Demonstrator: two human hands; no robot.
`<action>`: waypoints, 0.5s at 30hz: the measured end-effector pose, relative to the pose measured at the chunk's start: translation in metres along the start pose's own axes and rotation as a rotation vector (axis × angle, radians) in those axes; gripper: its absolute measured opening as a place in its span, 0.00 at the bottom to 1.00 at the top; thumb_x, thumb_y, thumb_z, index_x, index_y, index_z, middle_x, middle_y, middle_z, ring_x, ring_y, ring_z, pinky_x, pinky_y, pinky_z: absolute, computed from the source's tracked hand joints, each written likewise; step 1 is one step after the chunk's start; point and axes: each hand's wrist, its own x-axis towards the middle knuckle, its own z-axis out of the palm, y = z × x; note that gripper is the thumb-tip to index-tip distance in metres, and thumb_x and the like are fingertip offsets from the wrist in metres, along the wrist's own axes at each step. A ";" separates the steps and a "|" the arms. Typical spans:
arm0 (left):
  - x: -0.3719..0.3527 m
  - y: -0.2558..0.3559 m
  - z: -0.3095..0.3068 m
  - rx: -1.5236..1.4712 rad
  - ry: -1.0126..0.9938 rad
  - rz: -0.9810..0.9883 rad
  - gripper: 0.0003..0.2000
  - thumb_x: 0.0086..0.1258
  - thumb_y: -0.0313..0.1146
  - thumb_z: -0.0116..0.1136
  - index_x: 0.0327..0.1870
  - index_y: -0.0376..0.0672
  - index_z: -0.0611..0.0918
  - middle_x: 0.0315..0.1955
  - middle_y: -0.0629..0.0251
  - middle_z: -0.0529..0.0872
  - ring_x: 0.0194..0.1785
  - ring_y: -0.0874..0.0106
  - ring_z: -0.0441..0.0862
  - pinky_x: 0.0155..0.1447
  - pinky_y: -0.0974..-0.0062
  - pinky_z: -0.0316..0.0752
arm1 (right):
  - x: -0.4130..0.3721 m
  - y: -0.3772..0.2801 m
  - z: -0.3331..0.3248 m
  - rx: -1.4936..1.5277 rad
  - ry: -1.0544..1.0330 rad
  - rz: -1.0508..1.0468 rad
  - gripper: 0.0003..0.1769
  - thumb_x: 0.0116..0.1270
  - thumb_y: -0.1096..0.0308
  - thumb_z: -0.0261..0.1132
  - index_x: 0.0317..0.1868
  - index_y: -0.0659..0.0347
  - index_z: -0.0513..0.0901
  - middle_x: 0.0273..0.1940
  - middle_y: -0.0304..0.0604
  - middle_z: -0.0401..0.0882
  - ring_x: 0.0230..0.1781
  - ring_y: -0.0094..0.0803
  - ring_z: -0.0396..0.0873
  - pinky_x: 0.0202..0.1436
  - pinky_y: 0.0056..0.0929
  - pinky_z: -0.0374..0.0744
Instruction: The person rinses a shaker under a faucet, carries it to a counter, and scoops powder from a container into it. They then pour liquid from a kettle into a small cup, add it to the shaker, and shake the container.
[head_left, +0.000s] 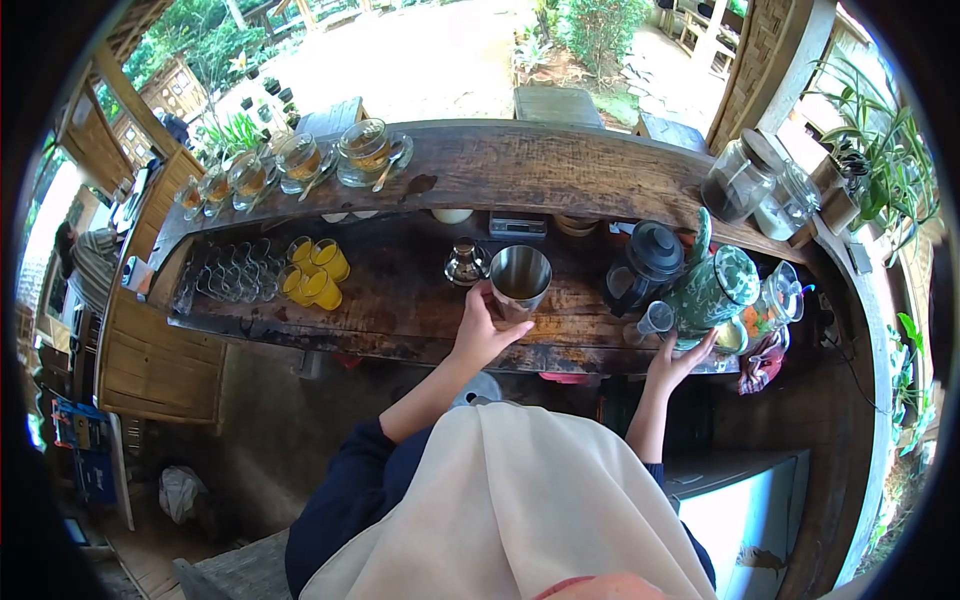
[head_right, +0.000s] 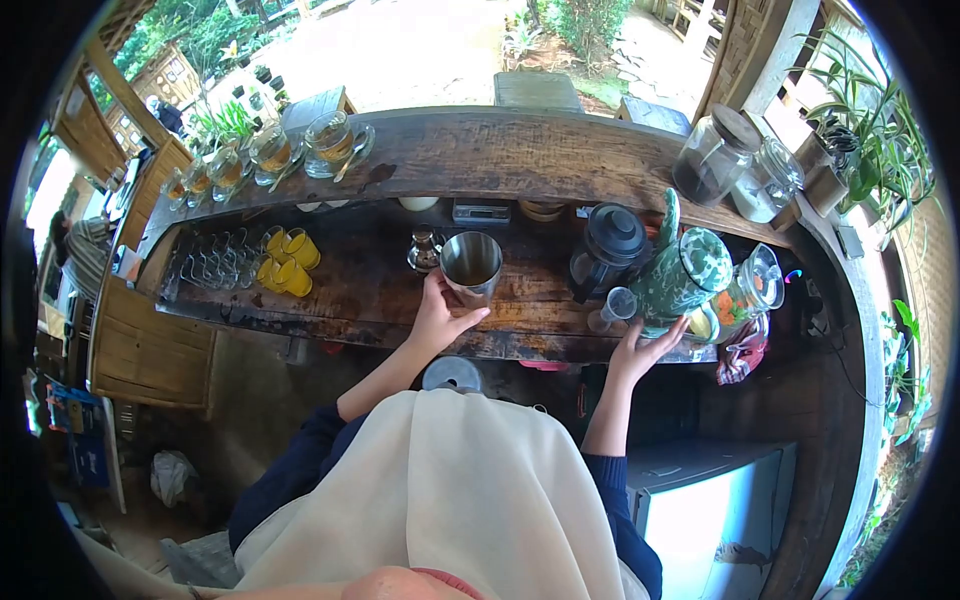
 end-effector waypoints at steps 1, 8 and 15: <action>0.003 0.002 0.003 0.037 0.012 0.018 0.42 0.50 0.40 0.77 0.60 0.31 0.62 0.53 0.49 0.72 0.56 0.59 0.75 0.59 0.66 0.72 | -0.004 -0.008 -0.006 0.078 0.008 0.000 0.34 0.66 0.74 0.60 0.70 0.64 0.57 0.69 0.54 0.56 0.72 0.48 0.55 0.73 0.48 0.54; 0.015 0.017 0.003 0.002 -0.023 -0.061 0.43 0.50 0.40 0.76 0.64 0.34 0.62 0.52 0.47 0.78 0.56 0.55 0.78 0.59 0.65 0.72 | -0.022 -0.067 -0.038 0.493 0.125 -0.034 0.26 0.68 0.78 0.54 0.66 0.64 0.61 0.65 0.49 0.60 0.67 0.40 0.61 0.68 0.39 0.62; 0.003 0.021 -0.024 -0.044 -0.083 -0.087 0.40 0.51 0.37 0.75 0.63 0.35 0.64 0.51 0.49 0.80 0.56 0.56 0.79 0.60 0.66 0.72 | -0.005 -0.153 -0.013 0.849 -0.173 -0.142 0.24 0.67 0.74 0.57 0.63 0.63 0.66 0.67 0.50 0.58 0.69 0.42 0.60 0.68 0.40 0.62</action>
